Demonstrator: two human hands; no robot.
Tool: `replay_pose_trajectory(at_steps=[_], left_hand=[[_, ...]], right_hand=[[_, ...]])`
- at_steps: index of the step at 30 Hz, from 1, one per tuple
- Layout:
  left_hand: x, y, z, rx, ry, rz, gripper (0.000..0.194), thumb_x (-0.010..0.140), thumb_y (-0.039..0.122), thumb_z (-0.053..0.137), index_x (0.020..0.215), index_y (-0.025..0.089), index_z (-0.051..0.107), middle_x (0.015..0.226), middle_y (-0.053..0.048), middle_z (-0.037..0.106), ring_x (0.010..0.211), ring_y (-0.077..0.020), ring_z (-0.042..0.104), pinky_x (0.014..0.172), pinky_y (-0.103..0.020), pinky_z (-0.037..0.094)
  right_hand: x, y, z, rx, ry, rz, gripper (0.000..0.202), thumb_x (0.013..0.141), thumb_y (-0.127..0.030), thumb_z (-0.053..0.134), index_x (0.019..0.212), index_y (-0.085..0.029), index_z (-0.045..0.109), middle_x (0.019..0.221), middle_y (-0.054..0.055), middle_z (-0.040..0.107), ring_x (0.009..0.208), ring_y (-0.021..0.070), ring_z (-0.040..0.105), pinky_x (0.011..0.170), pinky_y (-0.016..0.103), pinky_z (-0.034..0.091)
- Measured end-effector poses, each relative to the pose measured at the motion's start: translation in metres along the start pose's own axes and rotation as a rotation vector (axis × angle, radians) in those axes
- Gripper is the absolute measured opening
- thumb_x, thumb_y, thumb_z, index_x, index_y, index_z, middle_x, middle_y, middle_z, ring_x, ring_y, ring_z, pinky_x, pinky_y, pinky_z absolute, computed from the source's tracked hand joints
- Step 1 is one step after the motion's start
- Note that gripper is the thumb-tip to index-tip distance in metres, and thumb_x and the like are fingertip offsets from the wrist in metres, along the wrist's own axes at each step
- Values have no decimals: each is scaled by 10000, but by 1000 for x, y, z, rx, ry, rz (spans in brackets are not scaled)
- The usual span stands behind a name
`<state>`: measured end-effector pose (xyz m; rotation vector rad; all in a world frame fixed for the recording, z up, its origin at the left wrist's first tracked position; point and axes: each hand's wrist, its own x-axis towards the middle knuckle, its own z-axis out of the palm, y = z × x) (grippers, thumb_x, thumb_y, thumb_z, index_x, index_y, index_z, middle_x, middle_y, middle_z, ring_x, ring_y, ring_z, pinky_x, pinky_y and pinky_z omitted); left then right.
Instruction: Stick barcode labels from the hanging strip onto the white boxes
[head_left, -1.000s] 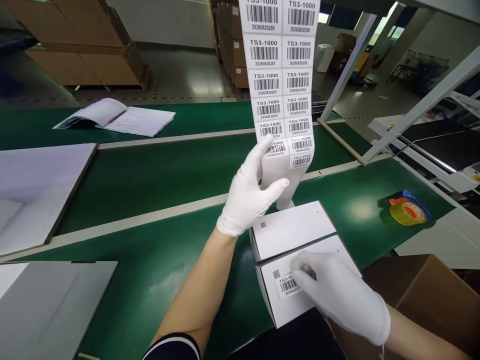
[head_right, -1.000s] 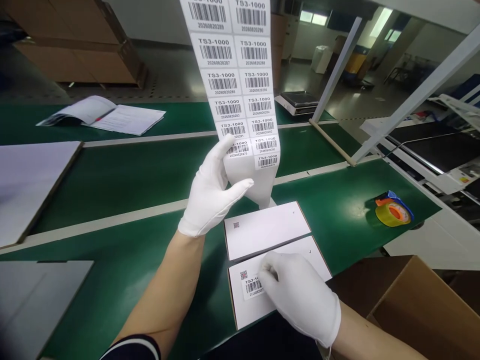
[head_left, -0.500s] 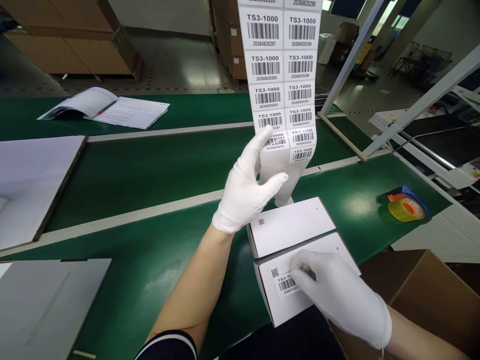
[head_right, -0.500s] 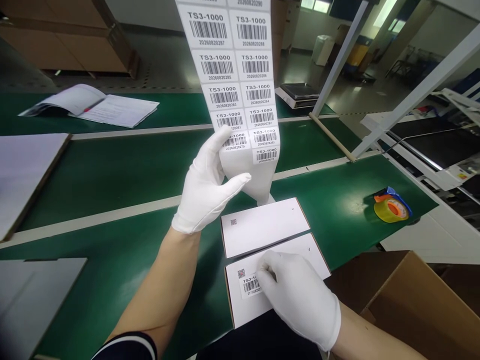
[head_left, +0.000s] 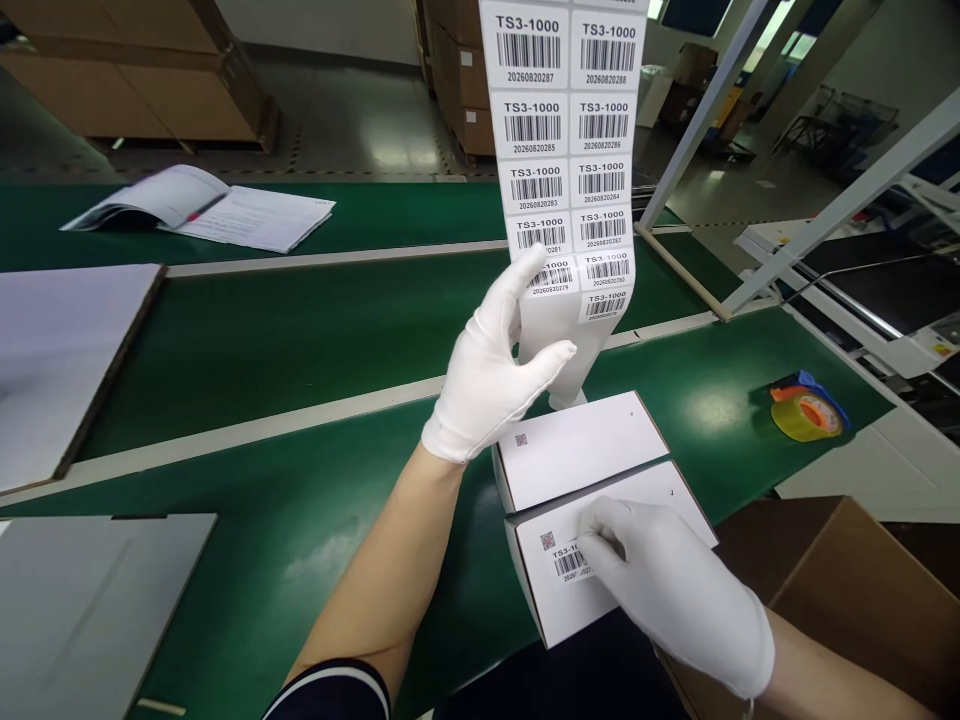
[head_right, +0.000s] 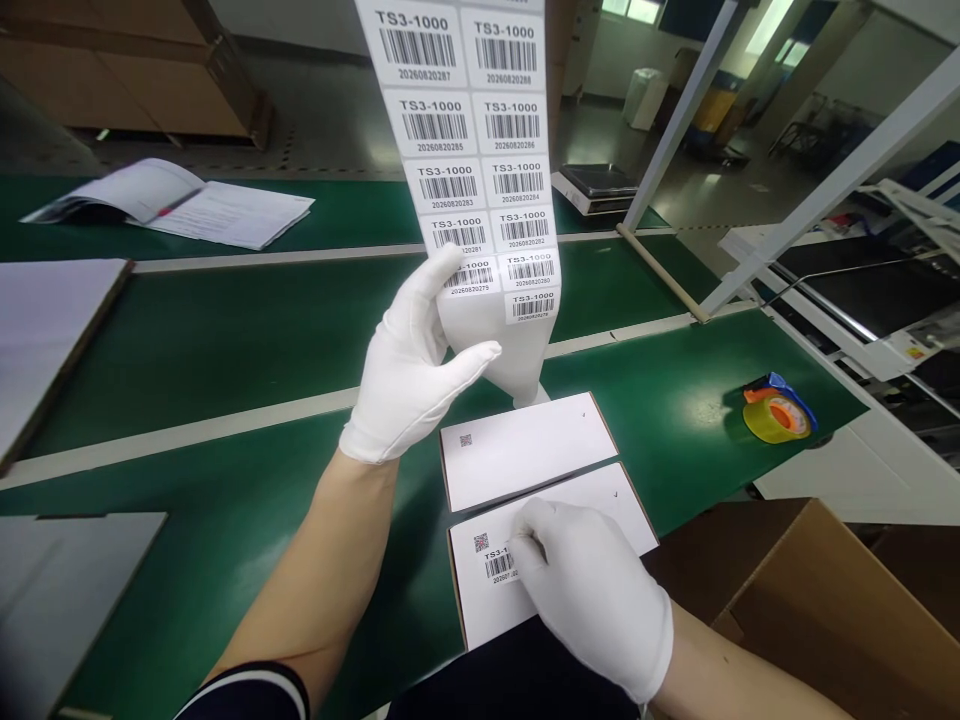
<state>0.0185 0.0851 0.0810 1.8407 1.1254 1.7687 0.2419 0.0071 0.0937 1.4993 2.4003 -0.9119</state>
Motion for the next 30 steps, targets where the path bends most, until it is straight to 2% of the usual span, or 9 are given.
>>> replay_pose_trajectory(at_steps=[4, 7, 11, 13, 16, 19, 22, 25, 30], left_hand=[[1, 2, 0, -2, 9, -8, 678, 937, 449, 710, 1536, 314, 422, 1637, -67, 438, 1535, -327, 384, 1245, -507, 395], [1, 3, 1, -27, 21, -19, 702, 911, 431, 749, 1528, 302, 441, 1627, -74, 457, 1527, -327, 399, 1238, -498, 410], [2, 5, 3, -48, 38, -53, 709, 887, 400, 779, 1516, 304, 466, 1623, -67, 469, 1513, -319, 425, 1231, -494, 425], [2, 6, 3, -72, 44, -58, 717, 870, 357, 798, 1508, 286, 479, 1617, -74, 478, 1507, -309, 436, 1235, -481, 424], [4, 12, 1, -87, 51, -73, 734, 846, 276, 819, 1501, 239, 490, 1603, -99, 495, 1492, -298, 458, 1223, -451, 445], [4, 21, -2, -37, 63, -113, 723, 844, 230, 811, 1497, 212, 501, 1585, -107, 519, 1470, -286, 488, 1199, -426, 476], [4, 32, -3, -18, 106, -164, 671, 849, 229, 805, 1464, 178, 542, 1543, -111, 566, 1440, -272, 525, 1206, -407, 469], [2, 41, -1, -71, 153, -250, 617, 854, 268, 811, 1420, 175, 584, 1490, -111, 619, 1378, -271, 590, 1154, -397, 527], [3, 49, -1, -164, 168, -314, 560, 856, 301, 807, 1373, 204, 614, 1420, -93, 677, 1296, -272, 655, 1053, -389, 605]], right_hand=[[-6, 0, 14, -237, 116, -16, 241, 932, -157, 452, 709, -227, 395, 624, -40, 491, 564, 153, 457, 542, 297, 304], [-14, 0, 25, -484, 361, -21, 74, 911, -260, 546, 894, -220, 606, 648, 6, 555, 523, 198, 507, 502, 328, 327], [-20, 5, 44, -511, 542, -428, 744, 807, -584, 723, 1379, -129, 589, 1228, 232, 674, 1058, 446, 632, 817, 552, 541], [-21, 12, 53, -497, 472, -645, 940, 755, -765, 716, 1426, -121, 574, 1500, 261, 530, 1306, 533, 484, 1012, 697, 447], [-25, 32, 54, -524, 491, -601, 1078, 761, -814, 700, 1464, -14, 531, 1578, 328, 414, 1419, 585, 341, 1093, 787, 337], [-31, 56, 32, -515, 570, -430, 847, 898, -679, 663, 1385, 10, 593, 1589, 343, 383, 1455, 589, 301, 1095, 792, 365], [-24, 67, -5, -310, 622, -362, 461, 1057, -461, 507, 1329, -118, 652, 1555, 223, 496, 1435, 438, 447, 1113, 654, 481], [6, 56, -46, -5, 741, -409, 418, 1095, -348, 436, 1485, -231, 534, 1486, 120, 585, 1346, 292, 573, 1128, 522, 526], [71, 14, -97, 308, 894, -653, 460, 1000, -242, 580, 1458, -274, 553, 1372, 68, 662, 1191, 239, 666, 1023, 422, 600]])
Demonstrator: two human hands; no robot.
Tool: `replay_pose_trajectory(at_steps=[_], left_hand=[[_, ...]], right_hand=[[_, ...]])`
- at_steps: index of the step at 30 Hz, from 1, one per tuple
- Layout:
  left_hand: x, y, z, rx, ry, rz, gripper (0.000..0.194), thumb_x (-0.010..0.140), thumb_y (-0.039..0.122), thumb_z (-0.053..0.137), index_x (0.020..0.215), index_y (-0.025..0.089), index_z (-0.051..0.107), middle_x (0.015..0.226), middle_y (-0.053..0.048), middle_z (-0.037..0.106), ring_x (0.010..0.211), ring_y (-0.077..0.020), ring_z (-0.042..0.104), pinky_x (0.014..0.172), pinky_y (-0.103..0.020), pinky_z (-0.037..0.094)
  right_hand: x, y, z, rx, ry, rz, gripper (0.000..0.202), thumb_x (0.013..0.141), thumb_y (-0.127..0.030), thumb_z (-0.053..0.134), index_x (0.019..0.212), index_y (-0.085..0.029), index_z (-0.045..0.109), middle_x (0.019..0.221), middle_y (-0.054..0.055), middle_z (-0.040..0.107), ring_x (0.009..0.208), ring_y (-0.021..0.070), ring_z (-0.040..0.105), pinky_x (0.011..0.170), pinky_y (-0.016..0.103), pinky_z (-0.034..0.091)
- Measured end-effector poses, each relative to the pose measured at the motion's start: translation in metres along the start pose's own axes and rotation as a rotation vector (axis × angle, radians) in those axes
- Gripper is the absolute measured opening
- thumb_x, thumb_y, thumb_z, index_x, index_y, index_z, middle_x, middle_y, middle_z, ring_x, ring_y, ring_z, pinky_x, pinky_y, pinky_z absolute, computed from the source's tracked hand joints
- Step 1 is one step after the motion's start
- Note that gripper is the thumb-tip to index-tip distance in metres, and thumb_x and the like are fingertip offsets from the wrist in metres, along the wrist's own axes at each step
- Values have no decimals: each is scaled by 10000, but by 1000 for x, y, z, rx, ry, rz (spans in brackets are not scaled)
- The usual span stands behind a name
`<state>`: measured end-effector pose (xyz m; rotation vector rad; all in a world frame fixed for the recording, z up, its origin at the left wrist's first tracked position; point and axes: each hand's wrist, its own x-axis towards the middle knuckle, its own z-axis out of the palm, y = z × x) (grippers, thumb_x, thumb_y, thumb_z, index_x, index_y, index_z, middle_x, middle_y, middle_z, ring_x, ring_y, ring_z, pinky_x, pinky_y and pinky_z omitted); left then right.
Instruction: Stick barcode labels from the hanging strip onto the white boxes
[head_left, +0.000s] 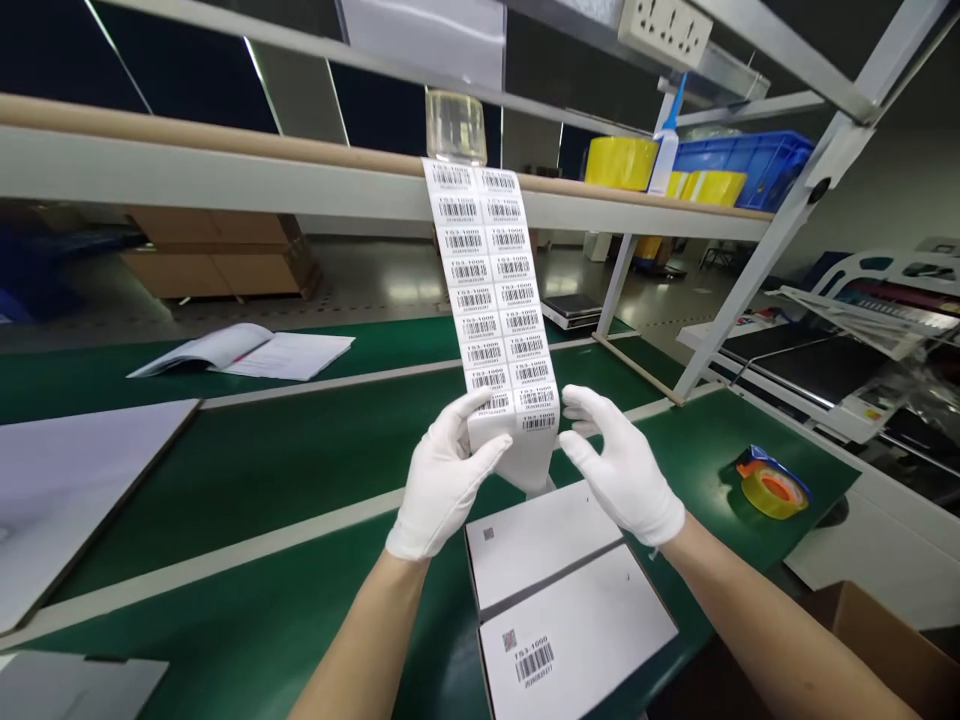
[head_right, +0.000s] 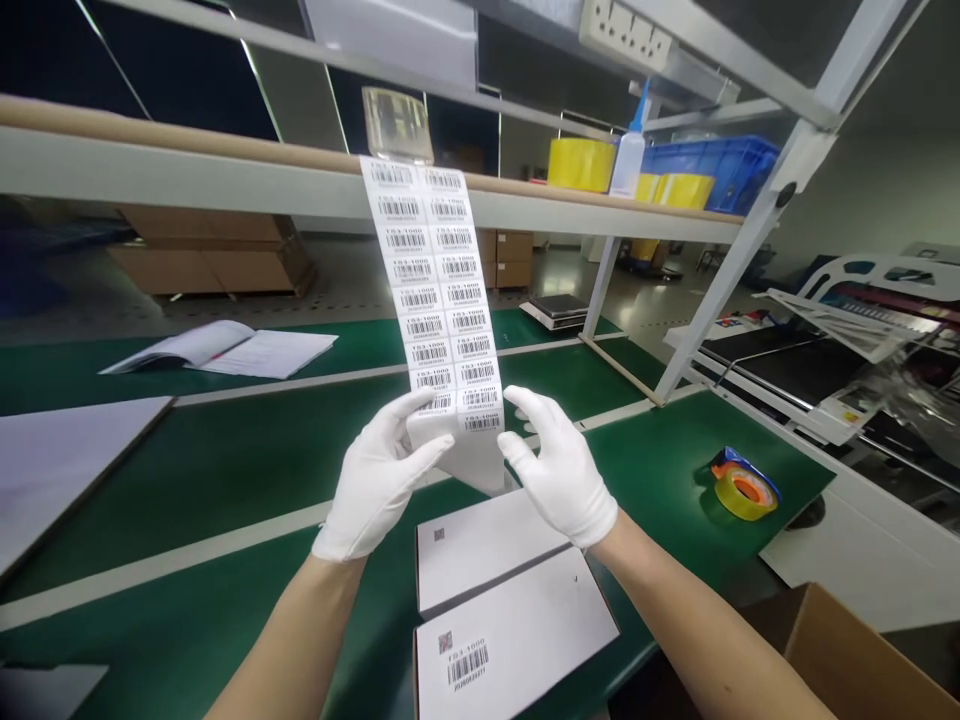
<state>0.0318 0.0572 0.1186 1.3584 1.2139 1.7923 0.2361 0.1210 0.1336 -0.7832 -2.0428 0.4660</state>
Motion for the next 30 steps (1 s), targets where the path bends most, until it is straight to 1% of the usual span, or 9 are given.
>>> replay_pose_trajectory(at_steps=[4, 10, 14, 16, 19, 22, 25, 27, 30], left_hand=[[4, 1, -4, 59, -39, 0, 516, 868, 303, 788, 1361, 280, 638, 1448, -42, 659, 1323, -264, 630, 1096, -422, 577], [12, -4, -4, 134, -47, 11, 476, 886, 338, 750, 1352, 289, 663, 1422, -52, 673, 1303, -299, 641, 1141, -501, 529], [14, 1, -5, 228, -107, -9, 524, 905, 389, 732, 1408, 304, 610, 1447, -44, 655, 1306, -302, 636, 1153, -512, 512], [12, 2, -12, 360, -113, -20, 601, 909, 419, 728, 1472, 315, 548, 1506, -44, 605, 1366, -305, 585, 1177, -515, 483], [-7, -7, -29, 606, -39, -63, 749, 906, 456, 716, 1575, 299, 417, 1670, -76, 395, 1547, -336, 345, 1270, -584, 318], [-43, -26, -43, 604, -109, -312, 857, 890, 454, 725, 1624, 295, 311, 1733, -91, 248, 1595, -344, 224, 1295, -611, 228], [-80, -41, -45, 350, -333, -627, 992, 788, 384, 828, 1620, 311, 292, 1694, -98, 328, 1540, -345, 341, 1270, -574, 311], [-96, -44, -42, 207, -372, -754, 988, 734, 308, 852, 1575, 297, 334, 1618, -112, 420, 1438, -333, 475, 1181, -519, 451], [-105, -43, -37, 81, -358, -844, 894, 720, 214, 811, 1491, 290, 364, 1435, -108, 554, 1220, -304, 628, 931, -431, 606]], right_hand=[[24, 7, 18, 80, 109, -73, 268, 992, -180, 592, 1227, -248, 701, 1038, 36, 760, 919, 207, 729, 844, 354, 647], [23, 15, 23, -117, 251, -317, 247, 1043, -168, 568, 1173, -247, 763, 1045, 57, 769, 918, 201, 723, 818, 347, 631], [14, 8, 21, -374, 271, -339, 260, 1030, -132, 538, 1061, -204, 786, 954, 98, 714, 893, 228, 671, 765, 366, 587], [1, 2, 17, -393, 255, -328, 254, 1027, -143, 531, 1001, -209, 775, 991, 112, 672, 917, 238, 640, 785, 386, 569], [-25, -7, 8, -225, 76, -152, 241, 1050, -198, 474, 956, -227, 694, 1038, 92, 639, 946, 227, 625, 816, 382, 550], [-43, -15, 2, -67, -306, 265, 238, 1063, -263, 420, 899, -247, 592, 890, 21, 628, 833, 200, 612, 729, 329, 520], [-46, -18, 10, -65, -612, 548, 254, 1032, -267, 422, 803, -243, 528, 747, -25, 574, 699, 179, 552, 618, 293, 437], [-44, -19, 21, -67, -710, 595, 234, 1007, -247, 432, 789, -238, 516, 710, -37, 552, 678, 174, 534, 608, 287, 404], [-39, -20, 39, -55, -768, 616, 203, 980, -204, 444, 789, -234, 505, 700, -47, 570, 689, 173, 544, 639, 292, 402]])
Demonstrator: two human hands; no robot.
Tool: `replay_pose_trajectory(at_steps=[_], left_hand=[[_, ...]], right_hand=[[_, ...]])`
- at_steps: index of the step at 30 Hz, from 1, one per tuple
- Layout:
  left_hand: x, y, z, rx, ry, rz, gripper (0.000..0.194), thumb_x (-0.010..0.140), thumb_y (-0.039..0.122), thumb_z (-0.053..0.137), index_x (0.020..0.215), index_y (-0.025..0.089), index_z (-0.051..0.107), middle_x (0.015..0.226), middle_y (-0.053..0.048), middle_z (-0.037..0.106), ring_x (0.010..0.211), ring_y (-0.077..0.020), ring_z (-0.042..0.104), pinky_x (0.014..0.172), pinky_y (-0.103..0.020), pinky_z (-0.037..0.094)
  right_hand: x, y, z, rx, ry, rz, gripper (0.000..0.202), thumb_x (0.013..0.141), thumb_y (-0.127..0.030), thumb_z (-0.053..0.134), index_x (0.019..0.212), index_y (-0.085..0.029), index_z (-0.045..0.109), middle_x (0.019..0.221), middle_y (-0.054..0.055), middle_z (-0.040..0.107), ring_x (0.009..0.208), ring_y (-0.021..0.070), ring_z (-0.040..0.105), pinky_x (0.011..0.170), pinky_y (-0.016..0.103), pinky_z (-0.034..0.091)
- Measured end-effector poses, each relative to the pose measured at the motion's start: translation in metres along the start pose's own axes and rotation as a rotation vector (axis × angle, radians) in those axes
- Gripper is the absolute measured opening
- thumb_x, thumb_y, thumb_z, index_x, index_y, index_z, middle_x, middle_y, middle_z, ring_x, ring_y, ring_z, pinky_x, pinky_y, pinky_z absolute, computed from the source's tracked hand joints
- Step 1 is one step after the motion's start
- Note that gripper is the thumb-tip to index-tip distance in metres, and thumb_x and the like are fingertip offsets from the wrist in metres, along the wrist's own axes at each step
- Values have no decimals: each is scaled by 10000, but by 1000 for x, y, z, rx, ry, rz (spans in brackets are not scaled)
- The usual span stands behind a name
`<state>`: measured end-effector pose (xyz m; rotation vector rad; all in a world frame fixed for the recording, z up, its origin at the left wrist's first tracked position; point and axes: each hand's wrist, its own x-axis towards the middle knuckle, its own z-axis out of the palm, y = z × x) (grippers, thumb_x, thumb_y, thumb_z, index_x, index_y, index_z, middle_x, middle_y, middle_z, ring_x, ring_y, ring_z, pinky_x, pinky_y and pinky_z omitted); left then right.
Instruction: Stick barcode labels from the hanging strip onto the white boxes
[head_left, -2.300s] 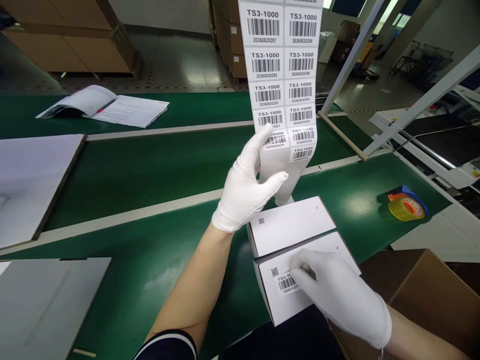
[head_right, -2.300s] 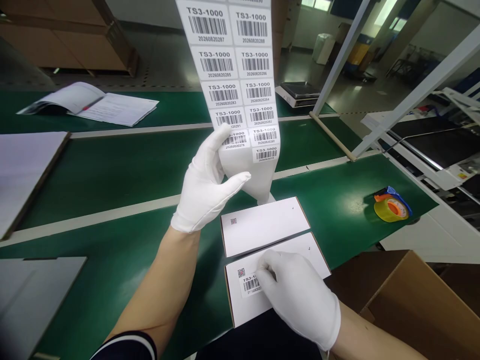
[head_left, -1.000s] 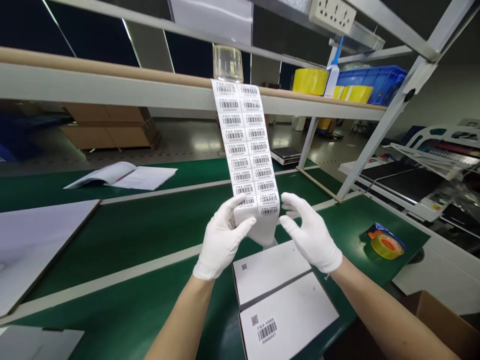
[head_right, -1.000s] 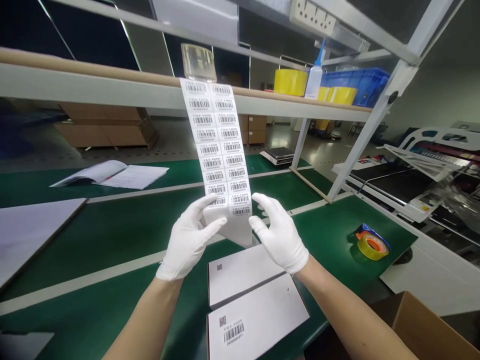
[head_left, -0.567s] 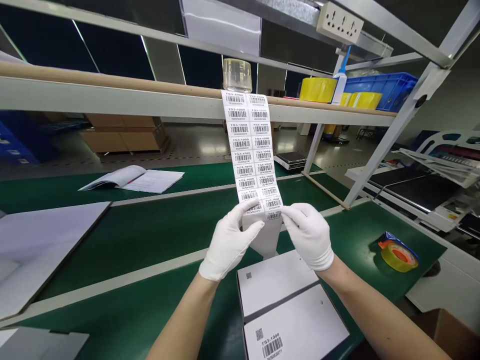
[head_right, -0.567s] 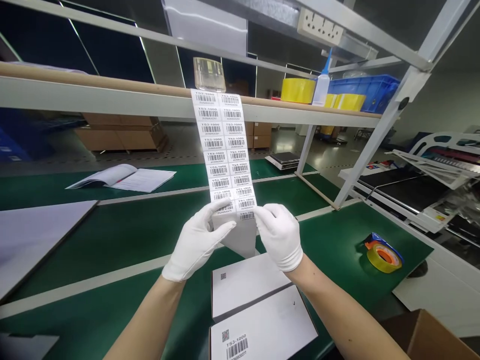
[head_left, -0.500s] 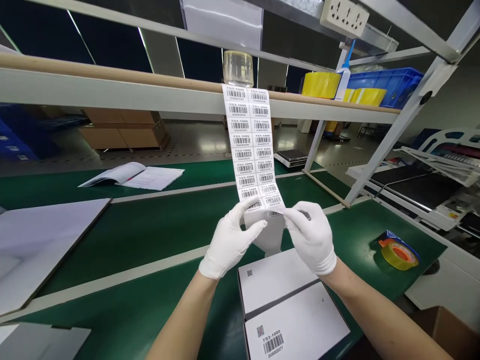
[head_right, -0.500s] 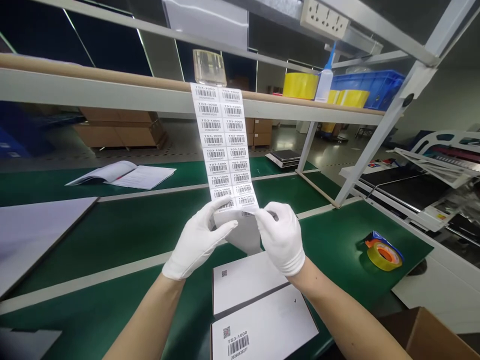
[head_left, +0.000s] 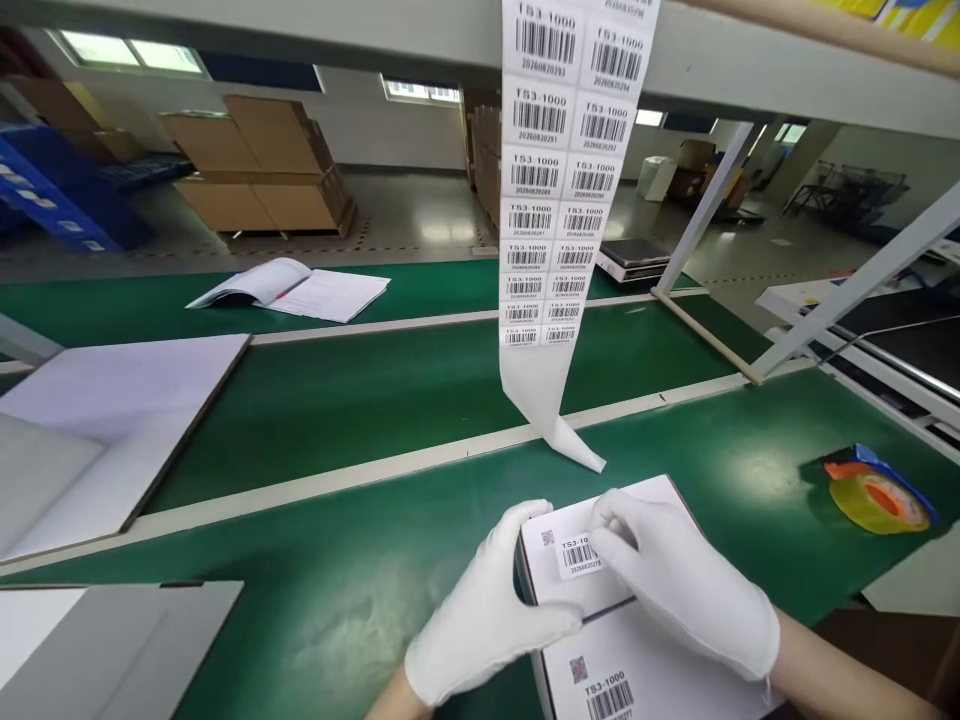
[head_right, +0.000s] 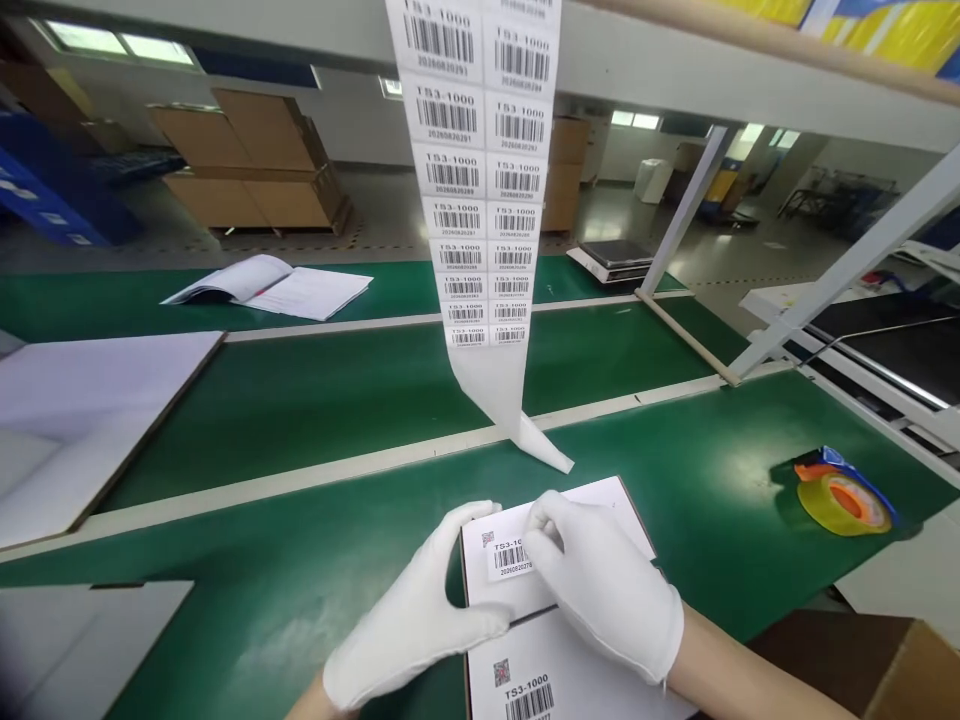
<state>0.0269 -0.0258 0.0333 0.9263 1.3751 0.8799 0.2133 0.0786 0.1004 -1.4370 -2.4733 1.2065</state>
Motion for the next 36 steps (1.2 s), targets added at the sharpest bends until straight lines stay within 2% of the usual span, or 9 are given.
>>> replay_pose_trajectory(at_steps=[2, 4, 8, 15, 21, 26, 30, 36], left_hand=[[-1, 0, 1, -27, -24, -22, 877, 712, 201, 805, 1464, 307, 364, 1364, -94, 586, 1157, -305, 653, 841, -407, 621], [0, -1, 0, -22, -27, -40, 891, 698, 225, 822, 1461, 325, 372, 1374, -92, 579, 1161, -321, 650, 834, -414, 620], [2, -3, -3, 44, -7, -40, 920, 658, 258, 852, 1465, 334, 419, 1442, -94, 550, 1239, -362, 608, 950, -467, 587], [2, -1, -2, 135, 18, -37, 874, 672, 281, 840, 1442, 341, 432, 1473, -82, 506, 1299, -368, 552, 1090, -534, 511], [1, 1, -2, 63, -21, -66, 867, 706, 257, 810, 1444, 361, 366, 1414, -63, 517, 1190, -312, 613, 871, -427, 631], [1, 4, -2, 79, -7, -58, 847, 711, 231, 814, 1427, 359, 380, 1410, -49, 516, 1204, -294, 608, 969, -433, 607], [2, 2, -2, 70, -21, -58, 835, 715, 223, 809, 1420, 370, 387, 1398, -46, 531, 1188, -296, 622, 880, -409, 632], [2, -4, -3, 119, -2, -56, 880, 717, 261, 827, 1463, 381, 375, 1512, -52, 468, 1331, -335, 532, 1052, -478, 552]], right_hand=[[5, -3, 4, -5, -23, 21, 206, 966, -174, 450, 773, -231, 493, 703, -49, 593, 684, 169, 554, 647, 295, 401], [6, -3, 7, -26, -39, 48, 216, 959, -165, 459, 756, -230, 495, 700, -50, 604, 675, 166, 558, 644, 297, 401], [5, 0, 10, -98, -33, 94, 245, 948, -170, 485, 712, -231, 465, 677, -58, 582, 660, 158, 539, 613, 285, 391], [7, -1, 13, -92, -32, 138, 236, 932, -147, 508, 714, -234, 484, 653, -70, 563, 627, 145, 516, 582, 274, 386], [6, -1, 14, -120, -46, 113, 262, 939, -142, 475, 698, -227, 418, 653, -67, 535, 632, 141, 480, 575, 277, 361], [8, 0, 16, -138, -38, 100, 267, 934, -141, 471, 695, -224, 387, 646, -63, 513, 623, 138, 439, 555, 278, 338], [8, 1, 17, -139, -31, 101, 252, 924, -137, 466, 698, -225, 398, 643, -63, 510, 618, 136, 444, 552, 272, 346], [6, -1, 16, -182, -27, 118, 262, 904, -98, 474, 689, -221, 390, 627, -70, 483, 591, 123, 419, 526, 252, 313]])
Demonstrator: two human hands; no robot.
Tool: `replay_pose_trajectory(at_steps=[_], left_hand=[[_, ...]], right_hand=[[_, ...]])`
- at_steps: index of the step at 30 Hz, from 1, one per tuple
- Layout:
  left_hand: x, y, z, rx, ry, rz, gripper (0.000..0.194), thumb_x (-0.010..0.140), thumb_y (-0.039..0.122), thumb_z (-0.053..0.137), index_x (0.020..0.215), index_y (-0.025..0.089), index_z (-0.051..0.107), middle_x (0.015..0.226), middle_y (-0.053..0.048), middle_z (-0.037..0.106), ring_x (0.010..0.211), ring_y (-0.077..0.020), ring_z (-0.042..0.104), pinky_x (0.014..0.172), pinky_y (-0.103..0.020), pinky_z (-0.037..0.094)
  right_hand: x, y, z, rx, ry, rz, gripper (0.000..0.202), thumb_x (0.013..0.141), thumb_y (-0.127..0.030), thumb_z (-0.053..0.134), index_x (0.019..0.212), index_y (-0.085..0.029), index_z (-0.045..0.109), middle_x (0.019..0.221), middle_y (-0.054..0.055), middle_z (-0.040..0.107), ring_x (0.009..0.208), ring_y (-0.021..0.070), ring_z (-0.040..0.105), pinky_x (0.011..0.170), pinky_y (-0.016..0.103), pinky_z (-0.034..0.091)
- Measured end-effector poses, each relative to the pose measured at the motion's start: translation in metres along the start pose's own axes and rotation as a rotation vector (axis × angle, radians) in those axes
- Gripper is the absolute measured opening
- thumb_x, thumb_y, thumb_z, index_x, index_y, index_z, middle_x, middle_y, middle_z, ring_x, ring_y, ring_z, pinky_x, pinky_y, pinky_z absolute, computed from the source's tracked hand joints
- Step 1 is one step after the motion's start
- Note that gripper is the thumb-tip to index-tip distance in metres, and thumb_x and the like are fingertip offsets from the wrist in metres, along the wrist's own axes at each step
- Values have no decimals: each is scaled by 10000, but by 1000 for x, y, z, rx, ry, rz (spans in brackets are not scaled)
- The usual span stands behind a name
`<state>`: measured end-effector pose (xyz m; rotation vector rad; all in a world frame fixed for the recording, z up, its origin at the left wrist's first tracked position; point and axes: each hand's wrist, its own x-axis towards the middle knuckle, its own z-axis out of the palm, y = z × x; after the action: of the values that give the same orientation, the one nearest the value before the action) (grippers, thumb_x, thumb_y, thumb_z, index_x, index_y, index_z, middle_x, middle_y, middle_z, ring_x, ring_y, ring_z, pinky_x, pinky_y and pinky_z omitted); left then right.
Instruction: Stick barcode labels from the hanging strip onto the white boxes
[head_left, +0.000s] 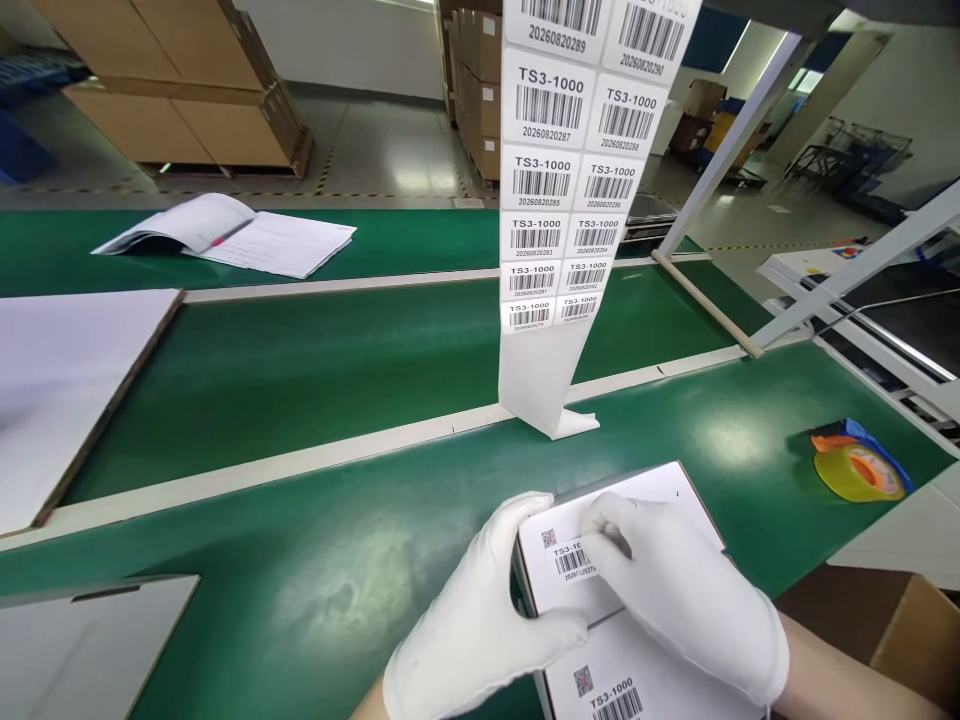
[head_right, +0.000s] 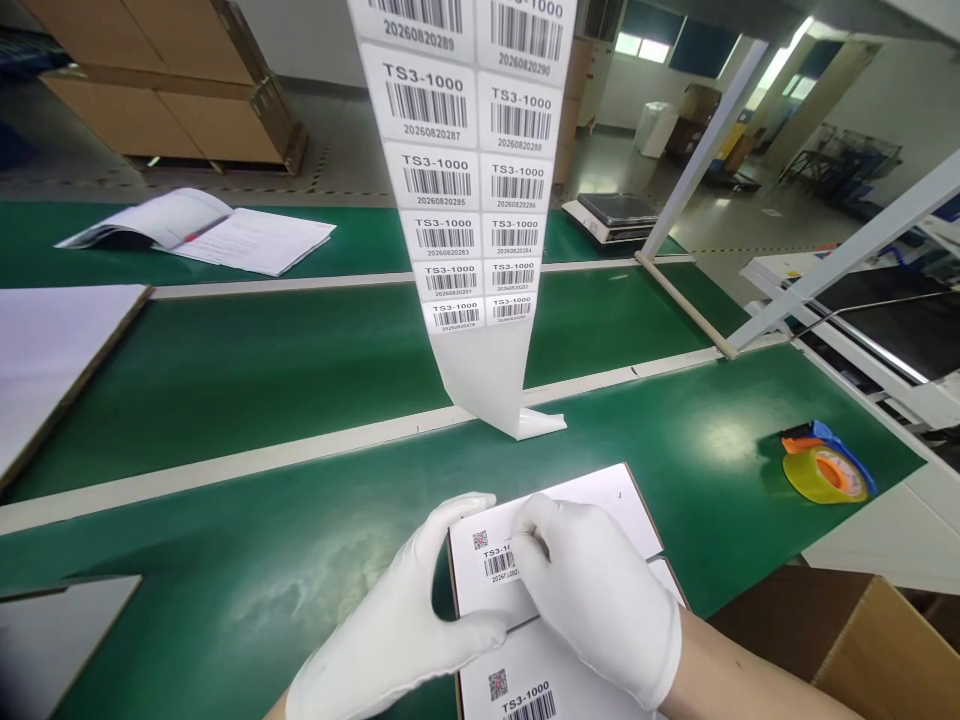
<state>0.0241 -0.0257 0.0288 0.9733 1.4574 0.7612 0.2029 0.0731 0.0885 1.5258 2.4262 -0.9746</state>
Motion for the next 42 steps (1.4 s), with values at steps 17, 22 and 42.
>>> replay_pose_trajectory(at_steps=[17, 22, 42], left_hand=[[10, -10, -9, 64, 33, 257, 500, 1022, 436, 495, 1499, 304, 418, 1612, -85, 436, 1480, -309, 410, 1232, -511, 354], [16, -3, -6, 135, 122, 259, 427, 1033, 480, 437, 1410, 298, 524, 1509, -68, 552, 1389, -298, 499, 1171, -480, 415], [30, 23, -14, 219, 55, 223, 551, 910, 686, 602, 1314, 317, 663, 1420, -36, 664, 1299, -318, 613, 1131, -460, 494]], right_hand=[[-24, 17, 22, -537, 183, -540, 1000, 827, -726, 690, 1609, -161, 424, 1680, 256, 275, 1494, 593, 257, 1137, 795, 323], [-27, 14, 28, -437, 125, -339, 1030, 885, -659, 641, 1668, -117, 248, 1722, 204, 58, 1554, 546, 52, 1235, 774, 124], [-61, 141, -3, 473, 245, -37, 569, 917, -355, 578, 1458, -187, 531, 1184, 63, 698, 1041, 240, 642, 995, 419, 513]])
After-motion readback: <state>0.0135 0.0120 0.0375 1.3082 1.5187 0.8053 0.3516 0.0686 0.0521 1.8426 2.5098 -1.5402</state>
